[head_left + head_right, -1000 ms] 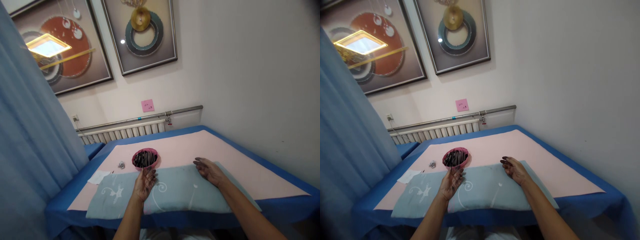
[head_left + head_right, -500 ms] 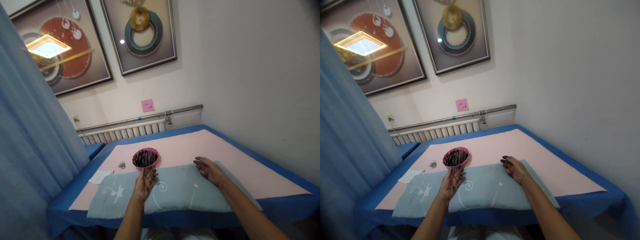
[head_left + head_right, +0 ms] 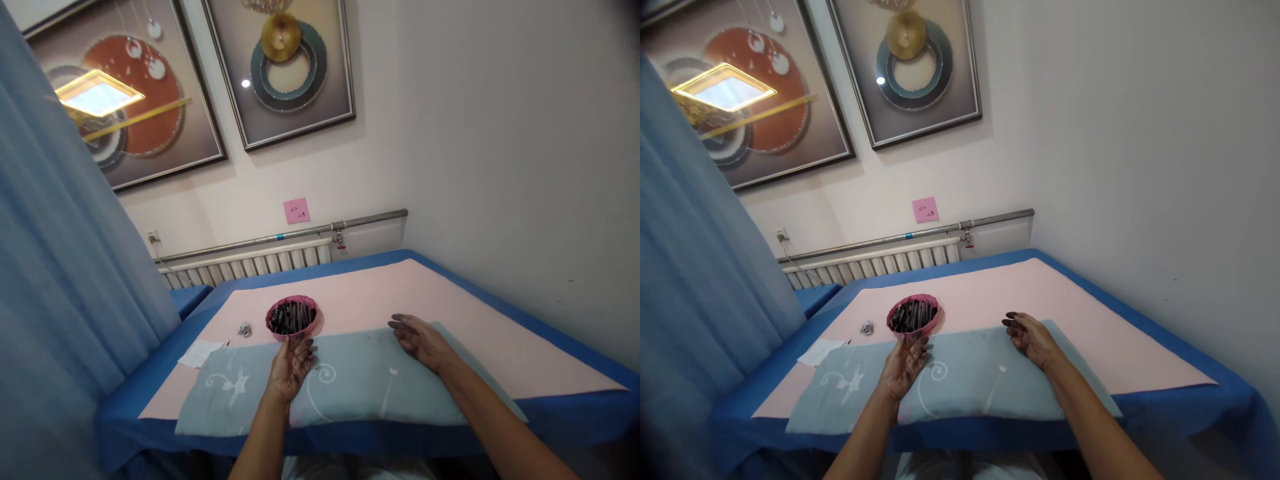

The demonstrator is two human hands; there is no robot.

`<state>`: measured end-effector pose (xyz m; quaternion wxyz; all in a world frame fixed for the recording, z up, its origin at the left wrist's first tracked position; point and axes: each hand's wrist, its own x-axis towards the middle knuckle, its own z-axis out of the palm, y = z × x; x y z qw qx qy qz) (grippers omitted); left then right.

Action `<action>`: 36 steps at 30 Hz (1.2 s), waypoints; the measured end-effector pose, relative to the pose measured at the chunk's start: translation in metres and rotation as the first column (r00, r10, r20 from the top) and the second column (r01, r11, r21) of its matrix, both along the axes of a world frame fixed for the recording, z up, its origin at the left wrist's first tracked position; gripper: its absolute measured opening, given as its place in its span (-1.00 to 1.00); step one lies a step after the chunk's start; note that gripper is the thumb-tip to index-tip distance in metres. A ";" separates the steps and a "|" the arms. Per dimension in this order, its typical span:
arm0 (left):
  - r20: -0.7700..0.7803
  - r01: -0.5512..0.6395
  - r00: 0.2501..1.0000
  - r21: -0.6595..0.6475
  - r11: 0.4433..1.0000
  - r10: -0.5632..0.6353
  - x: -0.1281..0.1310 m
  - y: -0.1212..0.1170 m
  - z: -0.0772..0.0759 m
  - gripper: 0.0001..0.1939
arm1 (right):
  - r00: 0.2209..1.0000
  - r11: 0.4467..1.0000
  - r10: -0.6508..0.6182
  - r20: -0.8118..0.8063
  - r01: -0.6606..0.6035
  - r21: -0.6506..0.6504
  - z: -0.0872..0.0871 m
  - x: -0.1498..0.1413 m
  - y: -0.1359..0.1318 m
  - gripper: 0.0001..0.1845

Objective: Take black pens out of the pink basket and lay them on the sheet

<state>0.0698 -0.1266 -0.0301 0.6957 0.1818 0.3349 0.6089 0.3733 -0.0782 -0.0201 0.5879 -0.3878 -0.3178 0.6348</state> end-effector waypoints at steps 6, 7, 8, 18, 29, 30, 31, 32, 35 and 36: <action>-0.004 -0.015 1.000 0.009 1.000 0.015 0.001 -0.002 0.001 -0.71 | 1.000 1.000 0.001 0.005 -0.001 0.005 0.001 0.000 -0.001 -0.94; -0.005 -0.018 1.000 0.010 1.000 0.018 0.001 -0.002 0.002 -0.71 | 1.000 1.000 0.000 0.007 0.000 0.006 0.001 0.000 -0.001 -0.94; -0.007 -0.021 1.000 0.011 1.000 0.021 0.002 -0.002 0.002 -0.71 | 1.000 1.000 0.000 0.009 0.000 0.008 0.001 0.000 -0.001 -0.94; -0.012 -0.040 0.999 0.004 0.999 0.041 0.003 -0.001 0.003 -0.71 | 0.994 0.998 -0.012 0.108 0.006 0.058 0.003 -0.001 -0.003 -0.96; -0.005 -0.029 1.000 0.006 1.000 0.029 0.002 -0.003 0.003 -0.73 | 0.838 0.967 -0.099 0.536 -0.046 0.250 0.001 -0.024 -0.017 -0.90; -0.006 -0.028 1.000 0.005 1.000 0.028 0.002 -0.003 0.003 -0.73 | 0.812 0.959 -0.119 0.571 -0.054 0.277 0.001 -0.025 -0.019 -0.91; -0.007 -0.026 1.000 0.004 1.000 0.026 0.002 -0.003 0.003 -0.72 | 0.788 0.951 -0.141 0.599 -0.061 0.304 0.001 -0.027 -0.021 -0.92; -0.008 -0.025 1.000 0.003 1.000 0.025 0.002 -0.003 0.003 -0.72 | 0.766 0.942 -0.161 0.622 -0.068 0.327 0.001 -0.028 -0.023 -0.92; -0.013 -0.024 1.000 0.000 1.000 0.024 0.002 -0.003 0.003 -0.72 | 0.711 0.925 -0.212 0.670 -0.075 0.373 -0.001 -0.029 -0.028 -0.90; -0.014 -0.022 1.000 -0.002 1.000 0.022 0.001 -0.003 0.003 -0.72 | 0.697 0.922 -0.225 0.681 -0.074 0.380 -0.001 -0.029 -0.029 -0.89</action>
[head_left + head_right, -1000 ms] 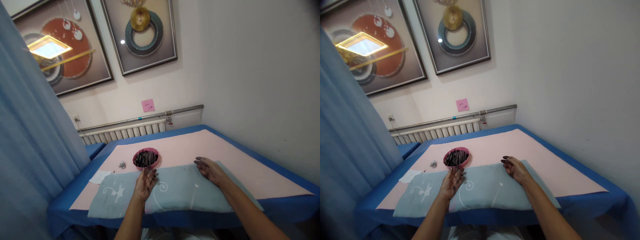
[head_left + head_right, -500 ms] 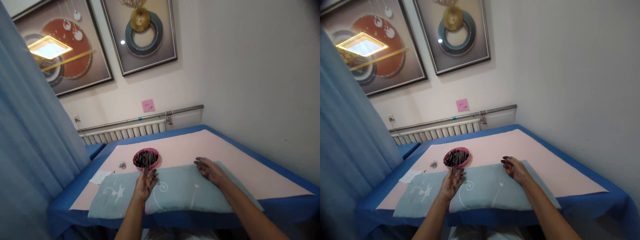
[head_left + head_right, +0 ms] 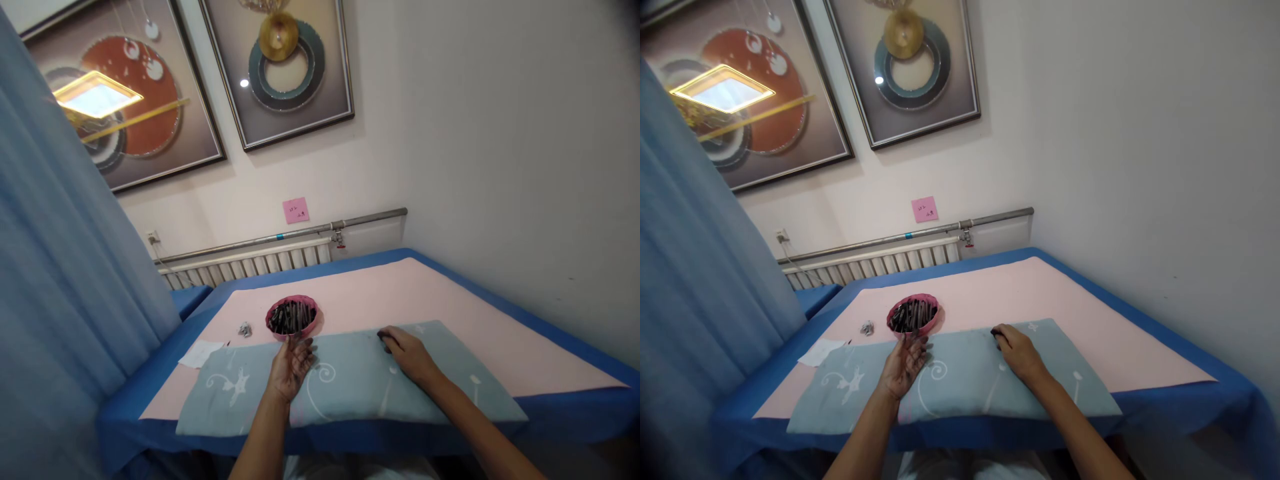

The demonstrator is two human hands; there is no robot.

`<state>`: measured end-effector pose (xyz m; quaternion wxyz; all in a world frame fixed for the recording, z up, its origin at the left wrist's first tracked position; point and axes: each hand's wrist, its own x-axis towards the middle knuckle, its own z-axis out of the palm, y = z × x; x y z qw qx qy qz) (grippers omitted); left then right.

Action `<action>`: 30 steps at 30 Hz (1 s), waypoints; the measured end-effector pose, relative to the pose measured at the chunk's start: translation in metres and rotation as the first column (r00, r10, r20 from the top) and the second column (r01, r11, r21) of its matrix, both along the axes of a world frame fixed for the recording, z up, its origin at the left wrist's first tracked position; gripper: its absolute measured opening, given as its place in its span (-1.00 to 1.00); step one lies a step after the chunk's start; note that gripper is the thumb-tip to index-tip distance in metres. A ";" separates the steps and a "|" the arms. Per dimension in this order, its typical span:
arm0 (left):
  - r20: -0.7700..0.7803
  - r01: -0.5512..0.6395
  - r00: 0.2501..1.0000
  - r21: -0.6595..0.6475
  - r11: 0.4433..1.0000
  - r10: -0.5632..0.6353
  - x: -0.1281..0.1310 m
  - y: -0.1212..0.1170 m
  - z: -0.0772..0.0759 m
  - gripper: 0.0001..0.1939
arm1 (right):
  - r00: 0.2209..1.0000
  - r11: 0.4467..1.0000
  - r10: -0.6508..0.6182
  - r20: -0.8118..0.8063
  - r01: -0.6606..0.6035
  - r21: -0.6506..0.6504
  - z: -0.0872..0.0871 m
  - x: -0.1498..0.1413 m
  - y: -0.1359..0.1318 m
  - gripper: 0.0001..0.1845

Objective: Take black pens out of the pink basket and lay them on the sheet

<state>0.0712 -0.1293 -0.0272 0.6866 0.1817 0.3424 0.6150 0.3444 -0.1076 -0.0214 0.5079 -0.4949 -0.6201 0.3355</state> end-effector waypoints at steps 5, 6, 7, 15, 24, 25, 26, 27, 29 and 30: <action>0.001 0.009 1.000 0.002 1.000 -0.009 -0.001 0.000 -0.001 -0.73 | 0.998 0.999 -0.042 0.038 0.042 0.002 -0.002 0.003 -0.007 -0.87; 0.002 0.011 1.000 0.003 1.000 -0.011 -0.001 0.000 -0.001 -0.73 | 0.998 0.999 -0.047 0.038 0.047 -0.002 -0.002 0.003 -0.008 -0.86; 0.002 0.012 1.000 0.003 1.000 -0.012 -0.001 0.000 -0.001 -0.73 | 0.998 0.999 -0.053 0.036 0.053 -0.006 -0.001 0.004 -0.009 -0.86; 0.003 0.026 1.000 -0.003 1.000 -0.026 -0.003 0.000 -0.003 -0.72 | 0.997 0.997 -0.074 0.004 0.074 -0.033 -0.001 0.005 -0.017 -0.84; 0.002 0.026 1.000 0.010 1.000 -0.026 -0.003 -0.001 -0.004 -0.74 | 0.996 0.994 -0.092 -0.008 0.091 -0.055 0.001 0.006 -0.019 -0.84; 0.002 0.025 1.000 0.013 1.000 -0.025 -0.003 -0.001 -0.004 -0.74 | 0.996 0.994 -0.092 -0.008 0.092 -0.054 0.001 0.006 -0.019 -0.84; 0.000 0.025 1.000 0.015 1.000 -0.025 -0.003 -0.001 -0.004 -0.74 | 0.996 0.994 -0.094 -0.008 0.094 -0.055 0.002 0.006 -0.020 -0.85; -0.002 0.024 1.000 0.016 1.000 -0.024 -0.003 -0.002 -0.003 -0.74 | 0.995 0.994 -0.096 -0.008 0.095 -0.056 0.003 0.006 -0.020 -0.85; -0.009 0.024 1.000 0.014 1.000 -0.023 -0.003 -0.002 -0.003 -0.75 | 0.995 0.993 -0.099 -0.006 0.099 -0.060 0.004 0.006 -0.021 -0.85; -0.014 0.023 1.000 0.013 1.000 -0.023 -0.003 -0.002 -0.003 -0.75 | 0.995 0.993 -0.101 -0.005 0.100 -0.062 0.005 0.005 -0.022 -0.85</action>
